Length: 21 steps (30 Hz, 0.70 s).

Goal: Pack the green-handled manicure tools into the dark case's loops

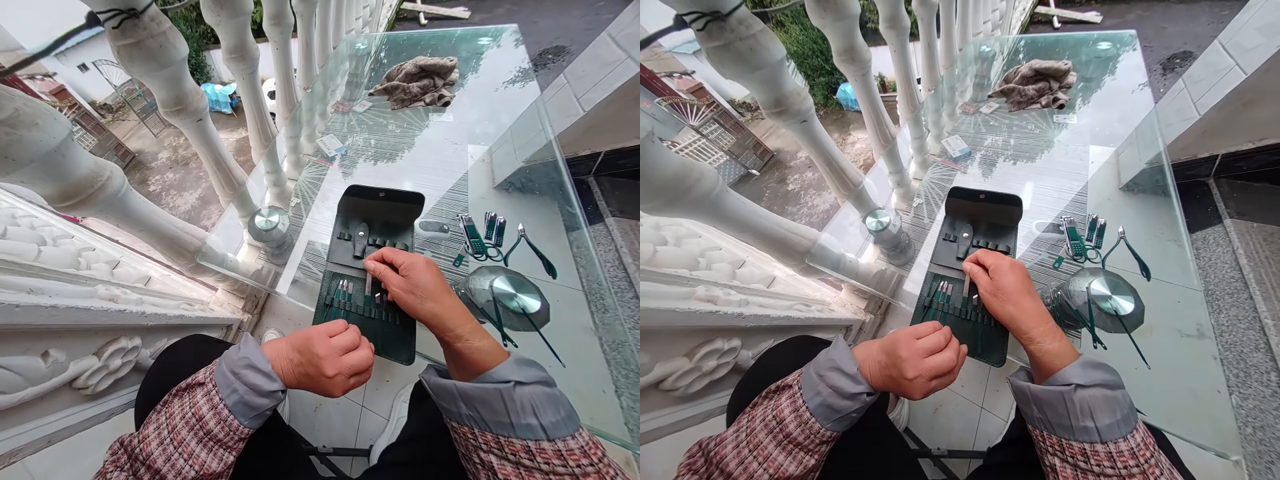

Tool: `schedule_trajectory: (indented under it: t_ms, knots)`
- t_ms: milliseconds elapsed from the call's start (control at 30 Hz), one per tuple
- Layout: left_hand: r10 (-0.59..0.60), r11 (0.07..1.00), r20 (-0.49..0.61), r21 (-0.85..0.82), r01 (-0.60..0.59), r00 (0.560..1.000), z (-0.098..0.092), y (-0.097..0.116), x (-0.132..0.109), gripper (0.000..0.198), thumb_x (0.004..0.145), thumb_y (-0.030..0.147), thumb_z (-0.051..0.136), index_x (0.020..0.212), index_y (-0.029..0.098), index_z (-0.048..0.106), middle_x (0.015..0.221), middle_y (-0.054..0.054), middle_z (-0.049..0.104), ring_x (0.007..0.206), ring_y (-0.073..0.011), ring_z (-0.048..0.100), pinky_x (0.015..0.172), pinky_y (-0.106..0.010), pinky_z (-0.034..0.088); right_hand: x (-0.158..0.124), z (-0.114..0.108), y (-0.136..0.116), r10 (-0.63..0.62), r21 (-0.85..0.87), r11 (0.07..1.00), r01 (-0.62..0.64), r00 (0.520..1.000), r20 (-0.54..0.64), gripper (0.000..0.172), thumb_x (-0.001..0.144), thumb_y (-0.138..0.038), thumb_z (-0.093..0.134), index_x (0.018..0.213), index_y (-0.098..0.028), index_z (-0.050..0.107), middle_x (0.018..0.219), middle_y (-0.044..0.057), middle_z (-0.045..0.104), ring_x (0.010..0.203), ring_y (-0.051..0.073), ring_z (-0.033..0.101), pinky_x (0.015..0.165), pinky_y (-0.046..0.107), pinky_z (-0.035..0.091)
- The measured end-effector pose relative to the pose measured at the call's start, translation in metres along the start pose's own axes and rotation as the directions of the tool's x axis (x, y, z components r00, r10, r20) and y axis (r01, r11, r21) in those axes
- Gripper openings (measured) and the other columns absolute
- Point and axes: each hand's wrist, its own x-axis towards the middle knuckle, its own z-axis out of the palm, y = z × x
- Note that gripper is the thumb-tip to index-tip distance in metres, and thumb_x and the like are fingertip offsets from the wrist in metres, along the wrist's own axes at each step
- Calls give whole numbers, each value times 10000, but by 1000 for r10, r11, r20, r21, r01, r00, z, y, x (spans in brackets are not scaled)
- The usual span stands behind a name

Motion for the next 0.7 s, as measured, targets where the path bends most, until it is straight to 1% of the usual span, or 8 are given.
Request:
schedule_trajectory:
  t_ms: [67, 100, 200, 267, 400, 533, 700]
  knots:
    - [3, 1000, -3, 0, -3, 1000, 0, 0, 0, 101, 867, 161, 558, 871, 99, 638, 856, -62, 559, 746, -150, 542, 624, -303, 430, 0, -1, 2, -65, -97, 993, 61, 997, -33, 205, 829, -307, 480, 730, -210, 631, 729, 15, 645, 660, 150, 555, 613, 275, 404]
    - [3, 1000, -7, -1, -3, 1000, 0, 0, 0, 98, 862, 160, 563, 871, 97, 638, 854, -62, 558, 743, -152, 542, 623, -304, 429, 0, -1, 3, -88, -136, 987, 83, 996, -29, 199, 826, -293, 484, 718, -208, 627, 750, 19, 648, 683, 153, 556, 631, 278, 399]
    - [1, 1000, -9, -3, -1, 1000, -1, 0, 0, 93, 851, 156, 575, 870, 88, 635, 848, -63, 556, 730, -153, 538, 609, -302, 420, -1, 0, 5, -150, -217, 964, 153, 988, 30, 197, 828, -263, 482, 709, -204, 627, 762, 26, 635, 707, 153, 553, 659, 278, 391]
    - [6, 1000, -4, 1, -6, 1000, -2, 0, 0, 90, 855, 153, 569, 869, 90, 632, 842, -64, 557, 721, -149, 534, 599, -297, 416, -2, 0, 6, -180, -235, 953, 192, 981, 68, 204, 835, -260, 478, 714, -204, 632, 764, 30, 626, 709, 152, 553, 666, 277, 393]
    - [7, 1000, 4, 19, -7, 1000, -3, -1, 0, 101, 872, 157, 545, 873, 109, 634, 847, -65, 575, 722, -141, 531, 603, -292, 425, -4, -4, 5, -163, -191, 967, 171, 985, 58, 162, 825, -257, 501, 753, -212, 639, 799, 22, 627, 738, 153, 563, 681, 276, 405]
    - [-1, 1000, -12, 9, 1, 1000, -2, -1, 0, 89, 860, 151, 557, 861, 100, 630, 824, -60, 571, 706, -139, 524, 588, -291, 414, -5, -6, 4, -157, -189, 967, 170, 984, 79, 141, 808, -230, 518, 705, -207, 612, 776, 11, 607, 713, 143, 551, 664, 273, 400]
    - [-14, 1000, -5, 0, 14, 1000, -2, 1, 0, 88, 858, 143, 559, 864, 84, 625, 819, -59, 556, 682, -134, 513, 561, -288, 394, -6, -4, 6, -207, -247, 947, 204, 978, 14, 147, 822, -198, 489, 755, -210, 619, 804, 20, 601, 731, 149, 554, 678, 281, 404]
